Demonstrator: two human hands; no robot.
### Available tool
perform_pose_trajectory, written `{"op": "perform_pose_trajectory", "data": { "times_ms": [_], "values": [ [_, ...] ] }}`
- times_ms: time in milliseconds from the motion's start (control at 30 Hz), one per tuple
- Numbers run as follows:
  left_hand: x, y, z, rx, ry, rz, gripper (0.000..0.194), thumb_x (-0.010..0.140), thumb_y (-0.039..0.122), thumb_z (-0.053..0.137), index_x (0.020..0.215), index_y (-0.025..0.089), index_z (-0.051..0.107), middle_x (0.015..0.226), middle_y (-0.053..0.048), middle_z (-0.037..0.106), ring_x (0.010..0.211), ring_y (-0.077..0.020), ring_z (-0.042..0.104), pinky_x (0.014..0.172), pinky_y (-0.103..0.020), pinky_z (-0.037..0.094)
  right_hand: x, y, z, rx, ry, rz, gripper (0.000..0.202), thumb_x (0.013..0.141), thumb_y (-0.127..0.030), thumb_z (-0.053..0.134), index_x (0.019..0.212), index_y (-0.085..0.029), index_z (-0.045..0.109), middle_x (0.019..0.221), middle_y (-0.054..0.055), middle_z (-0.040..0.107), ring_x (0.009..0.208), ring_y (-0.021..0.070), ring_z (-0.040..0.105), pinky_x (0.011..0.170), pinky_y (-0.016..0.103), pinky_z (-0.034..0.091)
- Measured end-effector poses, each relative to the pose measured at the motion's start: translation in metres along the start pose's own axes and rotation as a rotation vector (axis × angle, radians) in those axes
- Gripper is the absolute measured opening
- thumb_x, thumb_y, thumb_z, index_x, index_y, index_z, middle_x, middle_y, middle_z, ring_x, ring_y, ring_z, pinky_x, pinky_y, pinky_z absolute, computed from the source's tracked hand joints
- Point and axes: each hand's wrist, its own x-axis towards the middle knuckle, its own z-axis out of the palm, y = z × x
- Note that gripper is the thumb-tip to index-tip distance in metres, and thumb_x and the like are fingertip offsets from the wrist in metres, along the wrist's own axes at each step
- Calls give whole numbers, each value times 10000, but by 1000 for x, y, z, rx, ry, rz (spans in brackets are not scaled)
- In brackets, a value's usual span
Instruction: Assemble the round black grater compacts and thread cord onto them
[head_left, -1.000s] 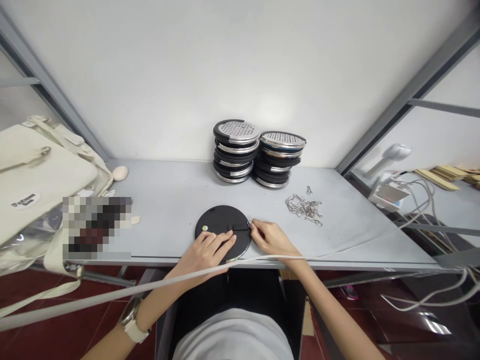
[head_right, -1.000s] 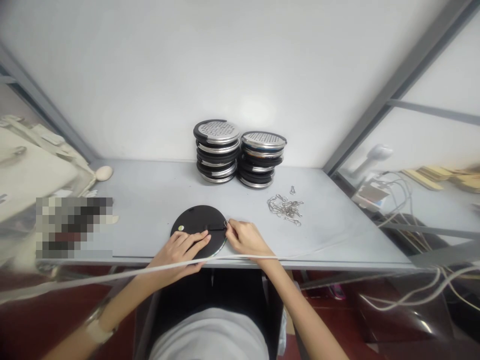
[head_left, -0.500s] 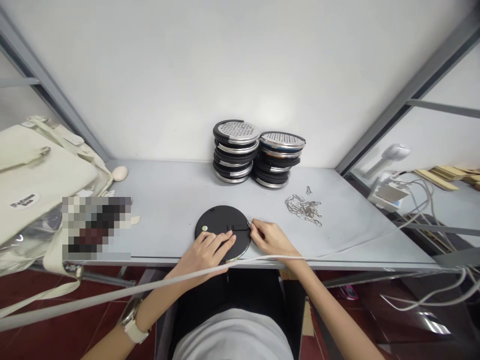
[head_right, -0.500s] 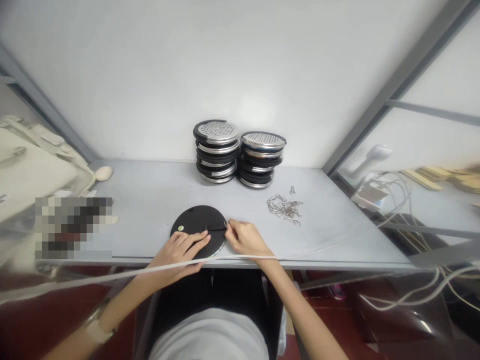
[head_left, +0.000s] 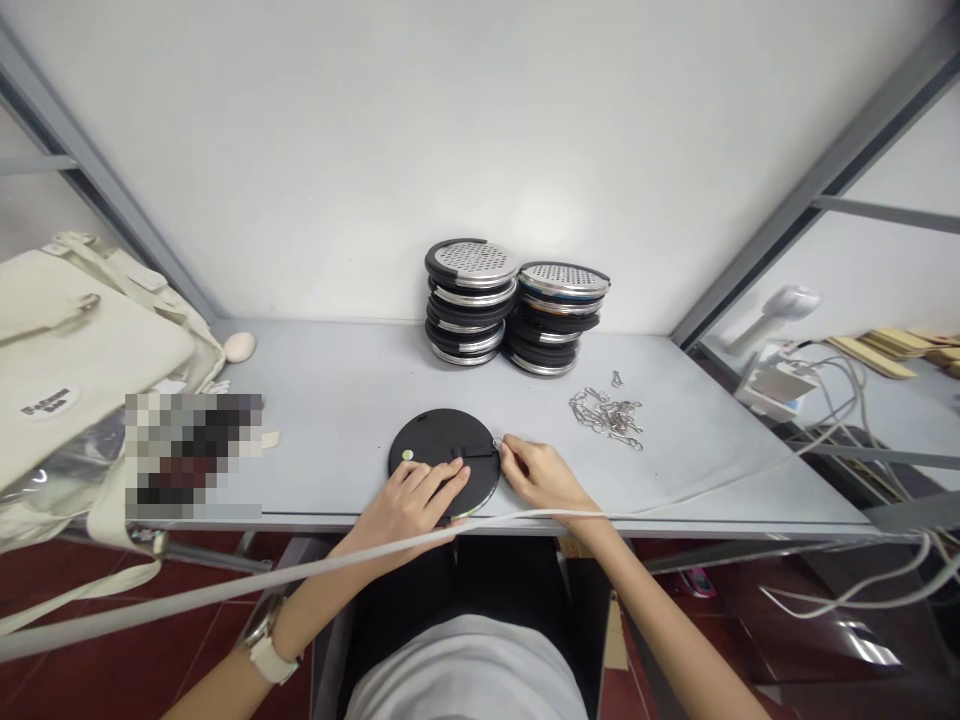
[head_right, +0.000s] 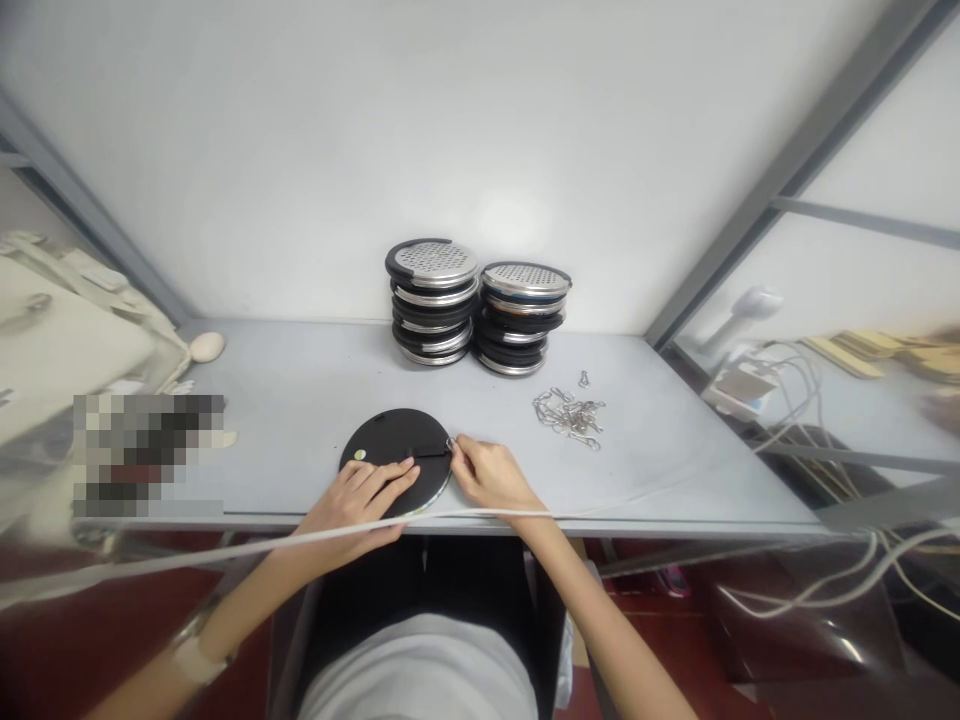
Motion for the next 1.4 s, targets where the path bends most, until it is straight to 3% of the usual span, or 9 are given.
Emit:
{"op": "perform_pose_trajectory", "data": {
  "times_ms": [233, 1400],
  "values": [
    [2, 1, 0, 17, 24, 9, 436, 935, 296, 451, 1329, 109, 464, 1300, -126, 552, 1080, -238, 540, 925, -403, 383, 1, 3, 2, -53, -3, -29, 276, 974, -279, 307, 758, -209, 464, 598, -12, 521, 504, 124, 469, 553, 224, 301],
    [2, 1, 0, 14, 28, 8, 451, 921, 300, 470, 1327, 106, 469, 1302, -125, 552, 1071, -238, 538, 900, -397, 397, 1, 0, -2, -36, -34, -13, 251, 950, -250, 341, 717, -208, 423, 566, -27, 470, 479, 108, 410, 532, 223, 273]
  ]
}}
